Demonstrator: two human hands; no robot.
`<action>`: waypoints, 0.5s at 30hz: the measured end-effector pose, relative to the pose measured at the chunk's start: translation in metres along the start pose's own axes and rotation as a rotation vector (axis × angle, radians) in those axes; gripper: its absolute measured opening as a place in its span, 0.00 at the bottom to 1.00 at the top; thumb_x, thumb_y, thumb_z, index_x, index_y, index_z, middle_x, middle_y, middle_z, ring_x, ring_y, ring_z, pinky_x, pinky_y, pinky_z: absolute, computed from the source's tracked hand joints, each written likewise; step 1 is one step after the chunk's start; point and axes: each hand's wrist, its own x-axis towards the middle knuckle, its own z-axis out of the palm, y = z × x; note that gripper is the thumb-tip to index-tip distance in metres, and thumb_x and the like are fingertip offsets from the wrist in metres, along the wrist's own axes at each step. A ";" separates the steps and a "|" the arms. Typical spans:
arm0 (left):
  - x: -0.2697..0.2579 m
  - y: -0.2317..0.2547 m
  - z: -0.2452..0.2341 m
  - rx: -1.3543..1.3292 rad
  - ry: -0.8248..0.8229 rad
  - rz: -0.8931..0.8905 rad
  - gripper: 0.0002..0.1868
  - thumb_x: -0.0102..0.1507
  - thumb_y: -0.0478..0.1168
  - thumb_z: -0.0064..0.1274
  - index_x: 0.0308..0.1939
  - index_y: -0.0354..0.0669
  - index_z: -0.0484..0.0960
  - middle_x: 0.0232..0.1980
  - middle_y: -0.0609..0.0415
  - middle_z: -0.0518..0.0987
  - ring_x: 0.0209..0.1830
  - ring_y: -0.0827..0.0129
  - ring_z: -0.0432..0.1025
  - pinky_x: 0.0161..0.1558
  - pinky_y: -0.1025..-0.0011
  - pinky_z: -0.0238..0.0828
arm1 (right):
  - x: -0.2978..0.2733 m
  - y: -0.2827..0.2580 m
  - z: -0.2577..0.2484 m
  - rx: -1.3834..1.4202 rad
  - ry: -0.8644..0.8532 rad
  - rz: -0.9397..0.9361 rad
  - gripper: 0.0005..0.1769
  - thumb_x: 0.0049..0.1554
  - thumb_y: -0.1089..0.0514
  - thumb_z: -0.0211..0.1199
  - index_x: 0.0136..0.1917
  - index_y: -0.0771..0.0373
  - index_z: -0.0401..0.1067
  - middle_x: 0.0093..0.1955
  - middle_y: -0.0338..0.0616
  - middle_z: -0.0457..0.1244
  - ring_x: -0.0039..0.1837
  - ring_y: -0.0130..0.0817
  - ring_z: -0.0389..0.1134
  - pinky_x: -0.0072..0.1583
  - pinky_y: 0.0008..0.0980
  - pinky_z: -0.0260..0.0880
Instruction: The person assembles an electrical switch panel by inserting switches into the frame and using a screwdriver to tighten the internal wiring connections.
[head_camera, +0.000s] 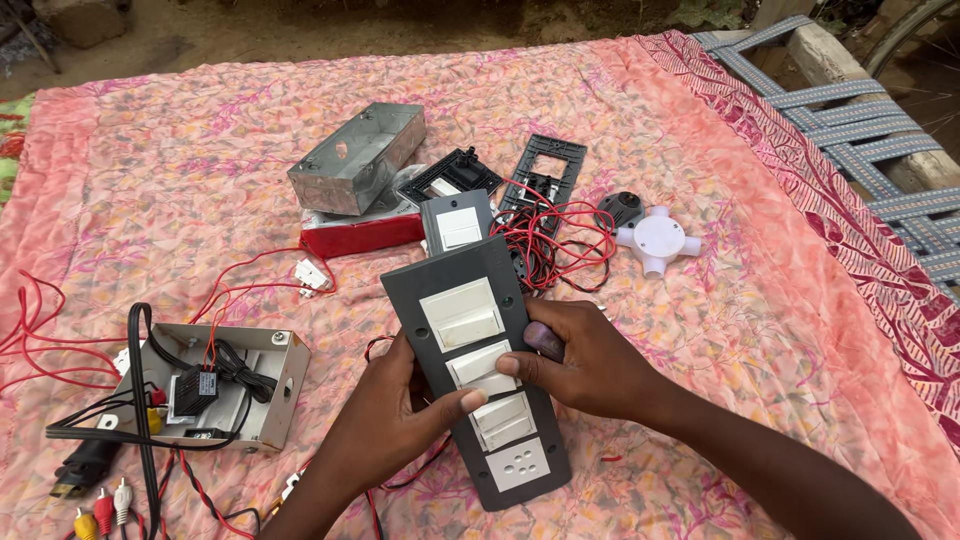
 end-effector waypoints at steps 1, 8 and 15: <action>0.001 -0.001 0.001 0.051 0.018 -0.004 0.29 0.60 0.47 0.60 0.59 0.35 0.69 0.48 0.47 0.83 0.45 0.68 0.81 0.44 0.68 0.79 | -0.002 0.001 0.001 -0.004 -0.007 -0.003 0.26 0.56 0.42 0.66 0.59 0.63 0.75 0.43 0.45 0.71 0.44 0.29 0.69 0.47 0.32 0.70; -0.003 -0.005 0.001 -0.047 -0.018 -0.066 0.27 0.64 0.49 0.55 0.61 0.37 0.71 0.49 0.47 0.84 0.44 0.69 0.80 0.44 0.68 0.79 | 0.003 0.005 -0.011 0.192 -0.156 -0.099 0.24 0.60 0.44 0.61 0.62 0.64 0.71 0.45 0.40 0.70 0.46 0.25 0.68 0.48 0.31 0.70; -0.007 0.002 0.004 0.054 0.015 -0.039 0.21 0.63 0.49 0.56 0.52 0.36 0.79 0.38 0.49 0.86 0.36 0.70 0.81 0.37 0.69 0.78 | -0.003 0.008 -0.011 0.126 -0.166 -0.029 0.22 0.60 0.46 0.60 0.59 0.64 0.74 0.37 0.43 0.66 0.39 0.28 0.63 0.41 0.33 0.63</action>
